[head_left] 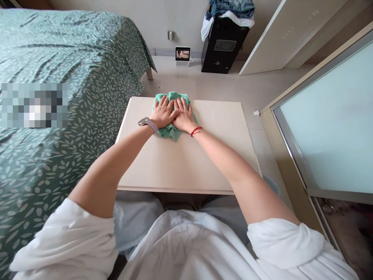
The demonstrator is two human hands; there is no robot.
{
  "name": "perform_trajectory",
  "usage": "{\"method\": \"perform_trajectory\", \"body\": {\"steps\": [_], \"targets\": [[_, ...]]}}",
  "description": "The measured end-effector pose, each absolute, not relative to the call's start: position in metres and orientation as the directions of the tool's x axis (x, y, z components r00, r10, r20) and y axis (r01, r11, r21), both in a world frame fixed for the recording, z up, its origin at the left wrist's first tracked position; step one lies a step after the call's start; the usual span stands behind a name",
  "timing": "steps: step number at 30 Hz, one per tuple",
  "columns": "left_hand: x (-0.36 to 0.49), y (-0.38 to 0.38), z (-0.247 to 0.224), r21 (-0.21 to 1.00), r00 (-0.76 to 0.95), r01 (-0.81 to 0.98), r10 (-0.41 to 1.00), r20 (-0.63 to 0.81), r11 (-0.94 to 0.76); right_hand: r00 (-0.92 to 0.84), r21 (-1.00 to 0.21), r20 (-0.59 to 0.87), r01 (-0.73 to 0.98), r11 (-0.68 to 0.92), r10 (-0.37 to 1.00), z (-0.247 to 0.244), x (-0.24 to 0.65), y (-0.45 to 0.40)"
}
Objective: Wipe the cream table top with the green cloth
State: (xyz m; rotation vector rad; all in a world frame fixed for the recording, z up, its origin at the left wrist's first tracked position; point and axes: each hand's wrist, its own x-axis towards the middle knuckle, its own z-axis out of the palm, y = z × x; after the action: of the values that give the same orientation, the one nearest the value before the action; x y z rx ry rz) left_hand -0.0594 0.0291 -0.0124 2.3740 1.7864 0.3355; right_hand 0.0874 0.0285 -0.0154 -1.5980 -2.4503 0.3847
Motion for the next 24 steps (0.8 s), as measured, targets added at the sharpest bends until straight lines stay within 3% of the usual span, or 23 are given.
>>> {"method": "perform_trajectory", "body": {"steps": [9, 18, 24], "targets": [[-0.063, -0.084, -0.012, 0.195, 0.295, 0.933, 0.954, 0.062, -0.301, -0.423, -0.293, -0.012, 0.868, 0.401, 0.906, -0.005, 0.090, -0.089], [-0.079, -0.235, -0.034, 0.163, 0.296, 0.932, 0.939, 0.173, -0.324, -0.614, -0.252, 0.047, 0.756, 0.605, 0.788, -0.016, 0.096, -0.215], [-0.090, -0.240, -0.036, 0.150, 0.324, 0.926, 0.933, 0.157, -0.347, -0.644, -0.234, 0.068, 0.732, 0.640, 0.762, -0.022, 0.088, -0.218]]}}
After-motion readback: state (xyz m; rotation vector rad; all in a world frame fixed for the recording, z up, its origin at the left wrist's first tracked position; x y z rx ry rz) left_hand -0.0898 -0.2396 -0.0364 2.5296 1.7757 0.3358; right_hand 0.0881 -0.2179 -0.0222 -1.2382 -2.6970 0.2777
